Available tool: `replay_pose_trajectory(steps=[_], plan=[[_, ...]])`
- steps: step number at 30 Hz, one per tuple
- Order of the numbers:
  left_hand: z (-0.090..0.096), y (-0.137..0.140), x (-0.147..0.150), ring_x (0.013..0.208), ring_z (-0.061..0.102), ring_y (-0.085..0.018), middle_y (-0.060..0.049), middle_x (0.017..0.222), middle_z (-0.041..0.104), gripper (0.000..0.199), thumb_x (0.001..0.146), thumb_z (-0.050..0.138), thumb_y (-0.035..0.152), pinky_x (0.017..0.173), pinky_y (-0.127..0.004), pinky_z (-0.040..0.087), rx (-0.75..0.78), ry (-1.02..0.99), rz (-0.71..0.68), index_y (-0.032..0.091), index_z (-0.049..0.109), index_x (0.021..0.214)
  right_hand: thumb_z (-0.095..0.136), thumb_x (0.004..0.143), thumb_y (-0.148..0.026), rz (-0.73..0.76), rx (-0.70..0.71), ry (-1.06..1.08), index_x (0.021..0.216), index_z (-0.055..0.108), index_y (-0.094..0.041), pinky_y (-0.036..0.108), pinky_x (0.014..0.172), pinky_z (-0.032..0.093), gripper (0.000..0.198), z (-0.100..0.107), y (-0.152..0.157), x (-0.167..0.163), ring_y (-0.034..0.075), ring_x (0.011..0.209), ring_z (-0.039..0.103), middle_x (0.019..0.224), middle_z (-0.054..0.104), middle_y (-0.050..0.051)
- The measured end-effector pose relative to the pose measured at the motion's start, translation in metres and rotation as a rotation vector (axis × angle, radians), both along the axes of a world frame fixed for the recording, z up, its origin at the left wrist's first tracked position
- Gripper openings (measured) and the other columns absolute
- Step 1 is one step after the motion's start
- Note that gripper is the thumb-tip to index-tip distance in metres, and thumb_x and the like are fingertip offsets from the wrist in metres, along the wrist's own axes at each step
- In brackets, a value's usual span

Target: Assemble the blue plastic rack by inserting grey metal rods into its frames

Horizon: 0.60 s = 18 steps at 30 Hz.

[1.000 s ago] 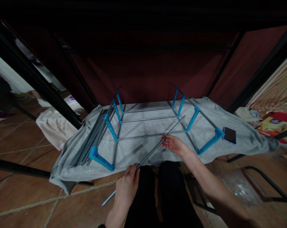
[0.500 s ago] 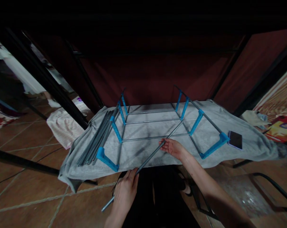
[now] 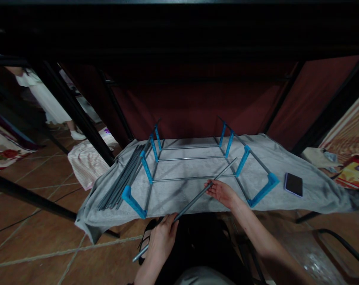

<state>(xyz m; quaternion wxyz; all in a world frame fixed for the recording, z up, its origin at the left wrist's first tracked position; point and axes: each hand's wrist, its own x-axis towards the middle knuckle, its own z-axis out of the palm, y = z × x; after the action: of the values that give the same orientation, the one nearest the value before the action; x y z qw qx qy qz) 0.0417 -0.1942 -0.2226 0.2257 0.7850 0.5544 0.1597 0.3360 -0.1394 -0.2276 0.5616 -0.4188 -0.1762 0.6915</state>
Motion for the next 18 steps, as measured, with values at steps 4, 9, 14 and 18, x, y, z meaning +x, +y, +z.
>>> replay_pose_trajectory(steps=[4,9,14,18], plan=[[-0.007,-0.003,0.007,0.107,0.068,-0.021,-0.007,0.116,0.071,0.034,0.095,0.044,0.024,0.096,-0.033,0.052,-0.008,-0.068,0.047,0.022,0.068,0.119,0.051,0.091,-0.020,0.007,-0.009,0.009,0.089,0.065,-0.018,0.028,0.078,0.056,0.014,-0.001,0.002,0.005,0.015,0.080,0.070,0.089,0.073,0.007],[-0.017,0.002,0.019,0.105,0.069,-0.019,-0.006,0.111,0.074,0.033,0.094,0.043,0.023,0.092,-0.029,0.053,-0.046,-0.143,0.071,0.021,0.070,0.112,0.049,0.093,-0.024,0.073,-0.011,0.025,0.090,0.066,-0.018,0.029,0.076,0.056,0.018,-0.006,0.019,0.000,0.016,0.081,0.070,0.091,0.073,0.008],[0.015,0.013,0.006,0.087,0.072,-0.018,-0.003,0.099,0.075,0.028,0.093,0.043,0.023,0.074,-0.025,0.054,0.133,0.121,0.147,0.025,0.067,0.107,0.061,0.088,-0.028,0.168,0.035,-0.106,0.097,0.068,-0.017,0.032,0.076,0.057,0.016,0.006,0.032,-0.001,0.019,0.080,0.071,0.091,0.074,0.010],[0.060,0.020,-0.048,0.071,0.070,-0.019,-0.002,0.095,0.074,0.025,0.092,0.046,0.039,0.056,-0.024,0.049,0.381,0.311,0.240,0.028,0.066,0.099,0.073,0.080,-0.038,0.182,0.205,-0.430,0.103,0.072,-0.018,0.036,0.084,0.055,0.031,0.053,0.011,0.017,0.022,0.091,0.069,0.105,0.073,0.012]])
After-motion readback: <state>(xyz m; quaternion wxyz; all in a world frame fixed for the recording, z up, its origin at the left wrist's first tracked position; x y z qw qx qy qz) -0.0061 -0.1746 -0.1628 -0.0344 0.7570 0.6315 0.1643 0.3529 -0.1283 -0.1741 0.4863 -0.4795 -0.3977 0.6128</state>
